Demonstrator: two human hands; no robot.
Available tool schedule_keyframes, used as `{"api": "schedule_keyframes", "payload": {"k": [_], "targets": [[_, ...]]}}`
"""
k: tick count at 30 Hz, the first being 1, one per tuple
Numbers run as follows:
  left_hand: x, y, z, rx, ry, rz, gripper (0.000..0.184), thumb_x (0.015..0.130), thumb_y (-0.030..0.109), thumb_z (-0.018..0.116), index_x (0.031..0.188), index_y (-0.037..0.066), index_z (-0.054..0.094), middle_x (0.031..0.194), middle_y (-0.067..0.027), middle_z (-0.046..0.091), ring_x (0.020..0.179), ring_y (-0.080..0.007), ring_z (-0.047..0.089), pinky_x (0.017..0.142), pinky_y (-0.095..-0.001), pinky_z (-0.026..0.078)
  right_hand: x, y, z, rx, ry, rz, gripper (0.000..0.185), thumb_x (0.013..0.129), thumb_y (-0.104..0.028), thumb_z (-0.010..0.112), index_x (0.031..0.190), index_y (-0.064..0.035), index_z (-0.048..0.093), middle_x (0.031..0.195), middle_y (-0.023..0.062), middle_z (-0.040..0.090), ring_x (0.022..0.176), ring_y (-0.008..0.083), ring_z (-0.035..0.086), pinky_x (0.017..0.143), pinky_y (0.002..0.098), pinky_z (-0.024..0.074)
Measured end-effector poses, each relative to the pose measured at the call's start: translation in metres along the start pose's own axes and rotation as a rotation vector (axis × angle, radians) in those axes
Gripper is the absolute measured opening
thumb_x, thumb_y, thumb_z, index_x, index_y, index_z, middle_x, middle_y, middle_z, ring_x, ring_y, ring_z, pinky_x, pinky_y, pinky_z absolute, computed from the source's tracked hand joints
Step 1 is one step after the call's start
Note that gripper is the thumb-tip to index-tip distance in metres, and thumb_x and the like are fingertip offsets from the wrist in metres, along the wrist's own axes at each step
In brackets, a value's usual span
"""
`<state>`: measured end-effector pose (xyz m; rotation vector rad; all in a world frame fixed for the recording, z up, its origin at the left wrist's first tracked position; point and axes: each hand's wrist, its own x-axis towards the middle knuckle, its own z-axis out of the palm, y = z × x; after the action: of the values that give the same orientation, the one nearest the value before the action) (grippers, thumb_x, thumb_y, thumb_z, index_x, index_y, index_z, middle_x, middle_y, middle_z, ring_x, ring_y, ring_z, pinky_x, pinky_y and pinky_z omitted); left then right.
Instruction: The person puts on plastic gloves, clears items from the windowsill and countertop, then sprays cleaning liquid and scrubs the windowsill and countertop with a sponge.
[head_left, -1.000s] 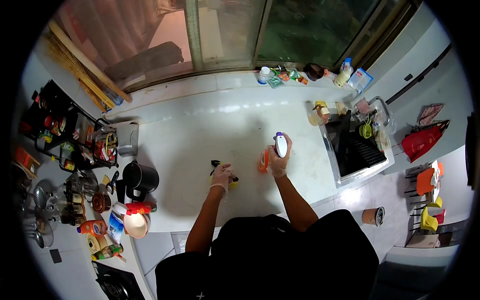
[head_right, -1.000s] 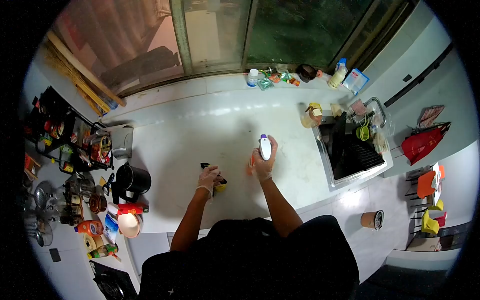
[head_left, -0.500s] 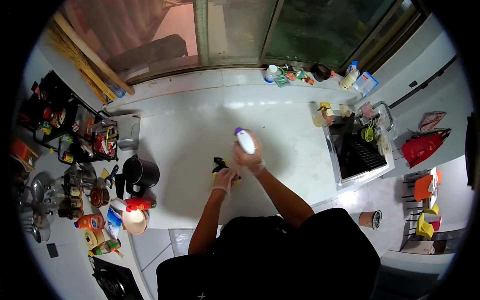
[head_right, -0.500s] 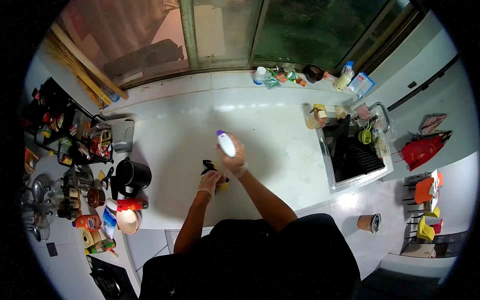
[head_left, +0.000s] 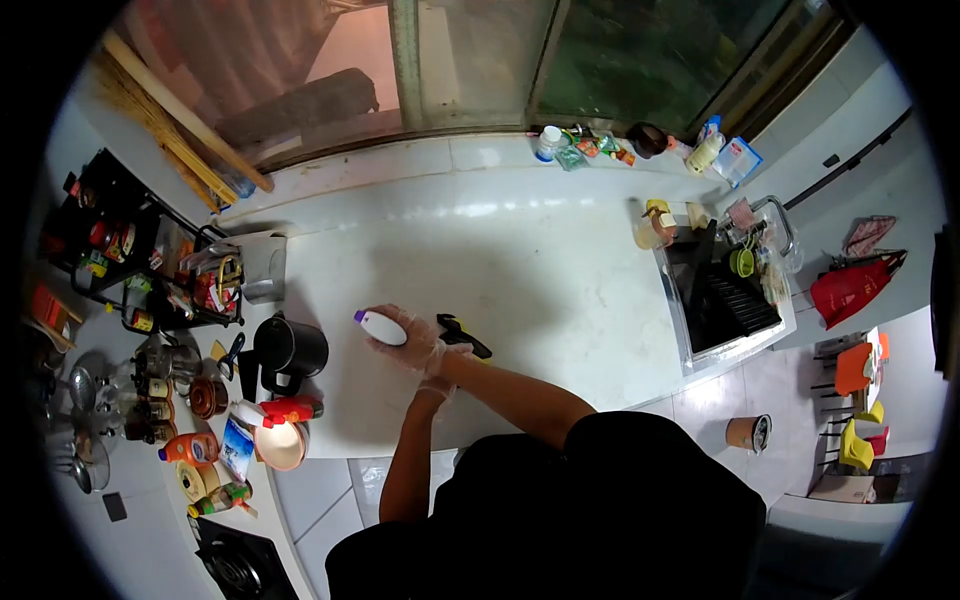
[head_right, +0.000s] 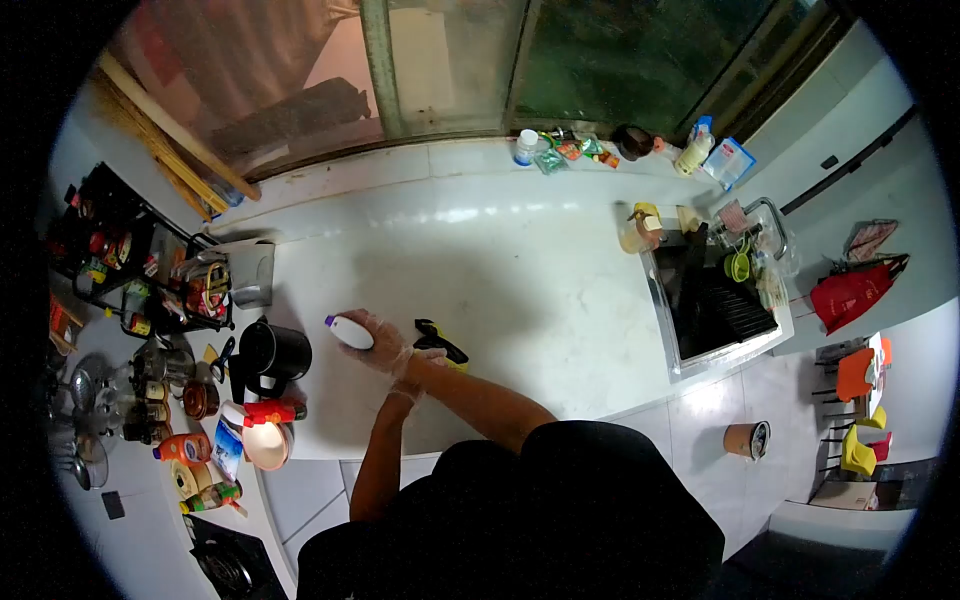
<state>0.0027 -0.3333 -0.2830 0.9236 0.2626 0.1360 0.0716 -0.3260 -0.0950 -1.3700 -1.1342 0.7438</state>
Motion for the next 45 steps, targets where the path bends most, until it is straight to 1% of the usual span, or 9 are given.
{"api": "schedule_keyframes", "payload": {"k": [2,6,12,15,30,33,39,42,45], "targets": [[0.022,-0.024,-0.005,0.194,0.047,-0.044,0.042,0.097,0.032,0.058,0.131,0.008,0.054,0.112,-0.0103,0.064,0.099,-0.022,0.062,0.088,-0.0369,0.049,-0.007,-0.001,-0.002,-0.021,-0.052,-0.107,0.058,0.083,-0.017,0.076,0.134,-0.0136,0.05,0.119,0.0125,0.059,0.112,0.0256,0.058,0.098,0.0352,0.0463],[0.045,-0.027,0.019,0.546,0.106,-0.119,0.039,0.096,0.029,0.058,0.127,0.006,0.056,0.107,-0.0102,0.065,0.094,-0.0205,0.063,0.084,-0.0349,0.05,-0.017,-0.038,-0.05,-0.348,-0.308,0.162,0.074,0.08,-0.022,0.076,0.143,-0.0102,0.04,0.136,0.0133,0.052,0.12,0.0289,0.054,0.105,0.0387,0.0424],[0.073,0.018,0.097,1.418,0.093,0.011,0.036,0.094,0.024,0.058,0.122,0.002,0.058,0.1,-0.0106,0.067,0.086,-0.0184,0.065,0.078,-0.0316,0.051,-0.068,0.01,-0.172,-0.184,0.046,0.142,0.058,0.084,-0.021,0.072,0.136,-0.0077,0.05,0.129,0.0109,0.058,0.114,0.0235,0.058,0.099,0.0352,0.0463],[0.1,0.046,0.146,0.551,0.367,-0.202,0.035,0.093,0.022,0.059,0.119,0.001,0.059,0.099,-0.0117,0.068,0.084,-0.0182,0.066,0.076,-0.0313,0.052,-0.098,0.036,-0.241,-0.139,0.284,0.286,0.041,0.087,-0.016,0.07,0.124,-0.0034,0.058,0.114,0.0103,0.066,0.102,0.0176,0.064,0.088,0.0303,0.0518],[0.32,0.089,0.237,0.875,0.724,0.294,0.048,0.082,0.021,0.071,0.122,0.004,0.052,0.112,-0.0166,0.064,0.096,-0.0289,0.066,0.084,-0.0373,0.052,-0.117,0.086,-0.45,-0.331,0.105,0.472,0.041,0.087,-0.02,0.068,0.122,-0.0018,0.059,0.112,0.0137,0.065,0.103,0.0234,0.064,0.089,0.0339,0.052],[0.365,0.11,0.223,0.943,0.82,0.535,0.055,0.077,0.024,0.077,0.121,0.004,0.051,0.113,-0.0172,0.064,0.101,-0.032,0.065,0.087,-0.0413,0.05,-0.096,0.081,-0.469,-0.244,0.123,0.499,0.042,0.087,-0.02,0.068,0.123,-0.0022,0.058,0.115,0.0142,0.065,0.103,0.0239,0.064,0.09,0.034,0.0518],[0.434,0.164,0.231,1.141,1.163,0.452,0.066,0.07,0.031,0.083,0.124,0.009,0.05,0.11,-0.0189,0.066,0.107,-0.0385,0.061,0.09,-0.0477,0.048,-0.038,0.093,-0.499,-0.321,0.143,0.447,0.044,0.087,-0.03,0.066,0.124,-0.007,0.058,0.117,0.0108,0.064,0.098,0.0228,0.063,0.086,0.0352,0.0516],[0.452,0.182,0.23,1.176,1.09,0.301,0.063,0.07,0.032,0.082,0.122,0.01,0.053,0.106,-0.0183,0.067,0.106,-0.0382,0.061,0.09,-0.0477,0.048,0.007,0.124,-0.504,-0.314,0.233,0.491,0.041,0.086,-0.026,0.07,0.118,-0.0015,0.061,0.102,0.0118,0.066,0.089,0.0225,0.064,0.077,0.034,0.053],[0.459,0.183,0.22,1.277,1.095,0.281,0.058,0.069,0.031,0.081,0.117,0.009,0.057,0.105,-0.0174,0.067,0.103,-0.0368,0.061,0.088,-0.0476,0.048,0.047,0.139,-0.5,0.081,0.391,0.627,0.036,0.086,-0.031,0.071,0.105,-0.0012,0.066,0.091,0.0091,0.066,0.078,0.02,0.062,0.066,0.0333,0.0509]]}}
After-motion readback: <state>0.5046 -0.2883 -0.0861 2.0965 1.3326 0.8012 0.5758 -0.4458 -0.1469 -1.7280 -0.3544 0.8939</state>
